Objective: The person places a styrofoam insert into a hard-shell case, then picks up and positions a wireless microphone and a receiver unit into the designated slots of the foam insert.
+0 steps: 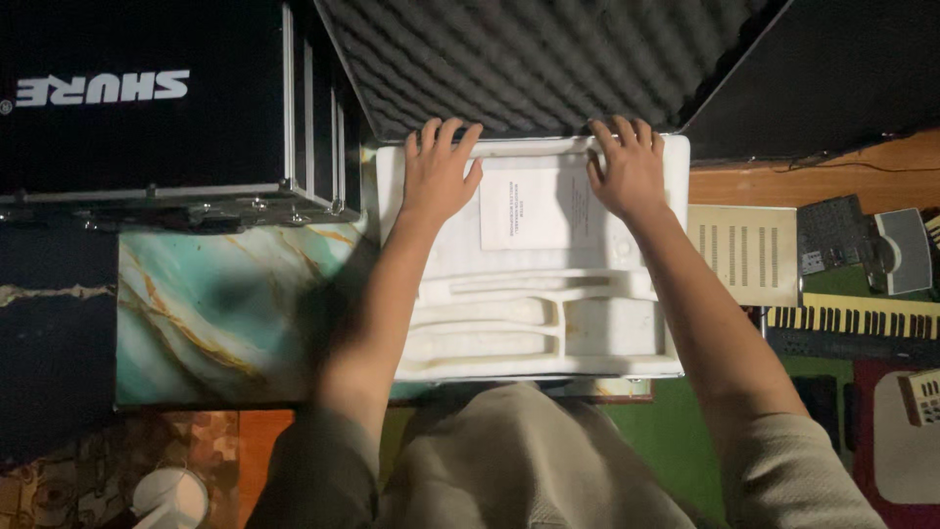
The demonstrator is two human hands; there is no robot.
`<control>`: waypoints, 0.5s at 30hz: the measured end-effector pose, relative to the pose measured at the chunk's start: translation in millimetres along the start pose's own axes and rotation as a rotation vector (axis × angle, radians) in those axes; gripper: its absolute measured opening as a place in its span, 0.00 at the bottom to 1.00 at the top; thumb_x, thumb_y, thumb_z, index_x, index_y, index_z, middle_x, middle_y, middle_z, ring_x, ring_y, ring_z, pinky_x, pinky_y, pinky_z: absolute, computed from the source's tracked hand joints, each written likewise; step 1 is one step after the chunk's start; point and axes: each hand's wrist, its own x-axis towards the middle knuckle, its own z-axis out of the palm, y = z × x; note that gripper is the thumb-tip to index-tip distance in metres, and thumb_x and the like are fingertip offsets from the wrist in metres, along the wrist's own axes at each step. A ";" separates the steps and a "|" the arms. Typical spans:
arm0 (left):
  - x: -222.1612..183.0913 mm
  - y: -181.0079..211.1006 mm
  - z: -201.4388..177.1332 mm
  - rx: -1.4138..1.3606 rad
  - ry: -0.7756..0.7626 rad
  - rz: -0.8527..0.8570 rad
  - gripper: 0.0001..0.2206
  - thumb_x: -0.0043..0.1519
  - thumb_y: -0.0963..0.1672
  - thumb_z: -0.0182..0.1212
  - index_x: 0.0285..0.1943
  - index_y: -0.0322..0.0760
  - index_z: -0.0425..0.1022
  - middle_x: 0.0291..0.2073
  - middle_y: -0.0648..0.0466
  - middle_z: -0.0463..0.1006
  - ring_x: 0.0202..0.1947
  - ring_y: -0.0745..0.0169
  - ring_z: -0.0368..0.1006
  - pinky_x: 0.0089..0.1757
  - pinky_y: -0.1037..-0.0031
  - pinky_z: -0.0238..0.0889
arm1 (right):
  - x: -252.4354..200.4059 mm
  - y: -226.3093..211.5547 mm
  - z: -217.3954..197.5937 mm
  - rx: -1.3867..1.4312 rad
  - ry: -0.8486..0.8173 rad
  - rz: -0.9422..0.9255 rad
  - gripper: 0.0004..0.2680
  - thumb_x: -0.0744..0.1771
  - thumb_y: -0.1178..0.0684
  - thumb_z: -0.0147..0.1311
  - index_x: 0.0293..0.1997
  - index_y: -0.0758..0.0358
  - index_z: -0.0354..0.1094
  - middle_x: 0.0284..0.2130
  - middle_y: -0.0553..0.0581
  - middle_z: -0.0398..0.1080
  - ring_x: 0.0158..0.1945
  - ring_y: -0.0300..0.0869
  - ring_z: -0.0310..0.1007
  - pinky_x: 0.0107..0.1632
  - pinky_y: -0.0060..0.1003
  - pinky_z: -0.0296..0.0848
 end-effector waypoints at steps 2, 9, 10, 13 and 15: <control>2.0 -0.2 1.0 -0.013 -0.012 -0.015 0.21 0.61 0.49 0.63 0.64 0.45 0.74 0.58 0.49 0.69 0.61 0.43 0.61 0.57 0.46 0.54 | 0.2 0.2 3.7 0.015 -0.022 0.007 0.19 0.67 0.50 0.59 0.67 0.57 0.67 0.62 0.64 0.66 0.66 0.59 0.59 0.66 0.56 0.57; 4.8 -2.9 1.3 -0.028 -0.013 0.004 0.20 0.62 0.49 0.64 0.63 0.42 0.75 0.57 0.49 0.71 0.60 0.44 0.62 0.58 0.48 0.54 | -0.2 2.9 12.9 -0.043 -0.057 0.022 0.17 0.68 0.49 0.59 0.65 0.56 0.68 0.61 0.60 0.67 0.66 0.57 0.60 0.66 0.57 0.56; 6.2 -4.1 1.5 -0.009 -0.013 0.009 0.20 0.62 0.50 0.64 0.62 0.42 0.75 0.57 0.48 0.71 0.60 0.44 0.62 0.58 0.48 0.53 | 1.9 4.0 13.4 -0.043 -0.061 0.022 0.18 0.67 0.49 0.59 0.65 0.56 0.68 0.61 0.61 0.67 0.66 0.58 0.60 0.66 0.57 0.56; 6.7 -7.8 2.3 -0.001 -0.023 0.002 0.19 0.61 0.50 0.64 0.60 0.43 0.76 0.55 0.49 0.72 0.59 0.46 0.62 0.58 0.48 0.53 | 6.9 5.1 14.0 -0.030 -0.065 0.028 0.19 0.66 0.49 0.59 0.65 0.55 0.68 0.60 0.61 0.67 0.65 0.58 0.59 0.65 0.58 0.55; 9.4 -10.7 6.4 -0.008 -0.013 -0.003 0.18 0.61 0.50 0.64 0.57 0.44 0.77 0.54 0.49 0.73 0.58 0.46 0.63 0.56 0.50 0.54 | 9.0 7.9 15.0 -0.002 -0.062 0.037 0.19 0.65 0.49 0.59 0.65 0.54 0.69 0.59 0.60 0.68 0.64 0.57 0.60 0.65 0.60 0.54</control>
